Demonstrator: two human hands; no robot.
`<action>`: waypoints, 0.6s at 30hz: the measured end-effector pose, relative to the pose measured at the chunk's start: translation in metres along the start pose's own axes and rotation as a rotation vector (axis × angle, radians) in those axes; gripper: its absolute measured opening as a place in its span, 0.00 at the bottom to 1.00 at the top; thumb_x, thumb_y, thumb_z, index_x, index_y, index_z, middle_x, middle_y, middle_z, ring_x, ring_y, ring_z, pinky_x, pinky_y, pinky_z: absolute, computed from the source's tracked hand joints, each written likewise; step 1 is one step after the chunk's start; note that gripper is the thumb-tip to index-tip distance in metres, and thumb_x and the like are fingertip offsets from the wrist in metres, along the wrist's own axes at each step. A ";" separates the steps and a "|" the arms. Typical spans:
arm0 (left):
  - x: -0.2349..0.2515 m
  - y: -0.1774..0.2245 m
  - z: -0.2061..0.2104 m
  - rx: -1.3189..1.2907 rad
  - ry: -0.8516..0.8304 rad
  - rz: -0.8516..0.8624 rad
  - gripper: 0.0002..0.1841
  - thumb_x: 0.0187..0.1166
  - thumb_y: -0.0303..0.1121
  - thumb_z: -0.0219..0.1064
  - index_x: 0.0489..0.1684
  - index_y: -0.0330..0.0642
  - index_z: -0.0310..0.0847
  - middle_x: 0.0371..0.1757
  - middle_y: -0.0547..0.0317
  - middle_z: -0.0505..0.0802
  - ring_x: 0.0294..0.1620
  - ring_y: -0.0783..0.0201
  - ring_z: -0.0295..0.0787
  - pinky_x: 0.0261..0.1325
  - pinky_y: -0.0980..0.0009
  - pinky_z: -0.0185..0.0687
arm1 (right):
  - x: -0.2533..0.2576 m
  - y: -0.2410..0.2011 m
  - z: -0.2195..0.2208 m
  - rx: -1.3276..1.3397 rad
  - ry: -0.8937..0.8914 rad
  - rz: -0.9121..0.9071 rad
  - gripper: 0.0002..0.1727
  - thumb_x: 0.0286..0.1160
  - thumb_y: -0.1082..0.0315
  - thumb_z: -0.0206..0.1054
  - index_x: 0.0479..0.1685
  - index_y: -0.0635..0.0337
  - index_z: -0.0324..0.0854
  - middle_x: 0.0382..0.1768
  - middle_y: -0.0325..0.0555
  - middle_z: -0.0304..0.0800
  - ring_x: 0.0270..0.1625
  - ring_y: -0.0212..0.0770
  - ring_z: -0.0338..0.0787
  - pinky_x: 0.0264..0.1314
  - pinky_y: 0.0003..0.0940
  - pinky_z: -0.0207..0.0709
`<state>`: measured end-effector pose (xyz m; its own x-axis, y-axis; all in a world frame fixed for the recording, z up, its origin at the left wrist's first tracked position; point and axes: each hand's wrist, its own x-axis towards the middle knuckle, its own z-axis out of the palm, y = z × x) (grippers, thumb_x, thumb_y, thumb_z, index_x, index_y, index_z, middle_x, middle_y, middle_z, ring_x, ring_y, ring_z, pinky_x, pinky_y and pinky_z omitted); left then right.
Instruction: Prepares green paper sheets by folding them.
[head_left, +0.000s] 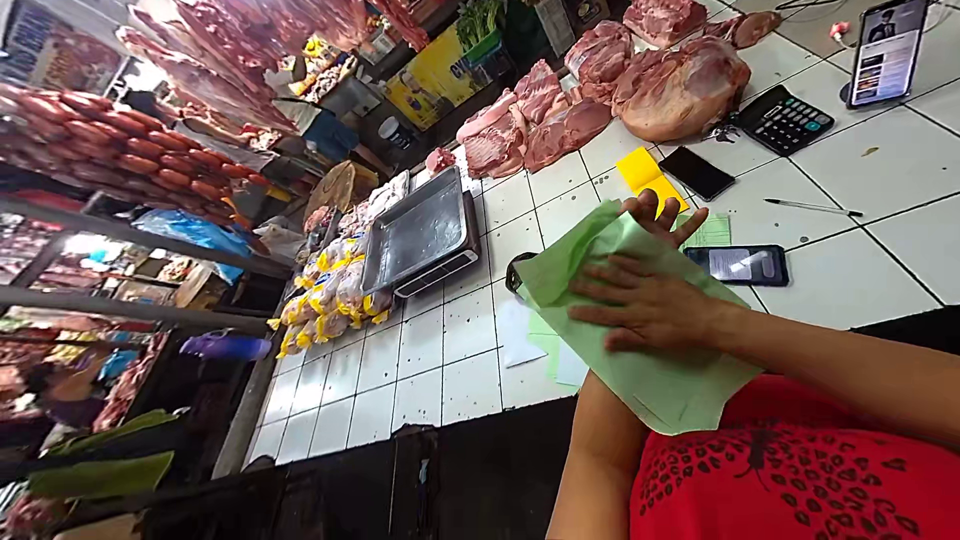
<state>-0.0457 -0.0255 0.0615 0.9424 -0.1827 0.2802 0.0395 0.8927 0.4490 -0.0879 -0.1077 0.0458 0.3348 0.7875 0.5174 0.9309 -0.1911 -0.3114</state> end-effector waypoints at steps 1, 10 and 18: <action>0.000 0.008 -0.001 -0.052 0.042 -0.077 0.08 0.87 0.36 0.56 0.46 0.45 0.81 0.49 0.57 0.93 0.58 0.50 0.91 0.61 0.47 0.87 | -0.001 0.001 -0.002 0.004 -0.009 -0.017 0.38 0.92 0.35 0.29 0.86 0.39 0.73 0.89 0.43 0.69 0.93 0.51 0.62 0.94 0.58 0.46; -0.018 0.019 -0.022 -0.045 0.001 0.477 0.23 0.89 0.38 0.50 0.26 0.45 0.89 0.35 0.58 0.96 0.44 0.58 0.96 0.59 0.64 0.89 | -0.054 -0.006 -0.035 0.316 0.322 0.340 0.32 0.78 0.42 0.67 0.62 0.64 0.87 0.63 0.60 0.89 0.66 0.59 0.88 0.68 0.58 0.80; -0.058 0.013 -0.001 0.061 0.433 0.500 0.20 0.87 0.35 0.50 0.21 0.50 0.81 0.34 0.60 0.93 0.46 0.54 0.94 0.57 0.54 0.88 | -0.051 0.009 -0.041 0.948 -0.451 0.860 0.18 0.84 0.54 0.68 0.46 0.62 0.87 0.31 0.41 0.89 0.32 0.30 0.88 0.44 0.35 0.84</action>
<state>-0.0997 -0.0032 0.0501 0.8912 0.4410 0.1064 -0.4440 0.7996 0.4043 -0.0905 -0.1736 0.0492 0.5071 0.7810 -0.3645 -0.0658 -0.3866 -0.9199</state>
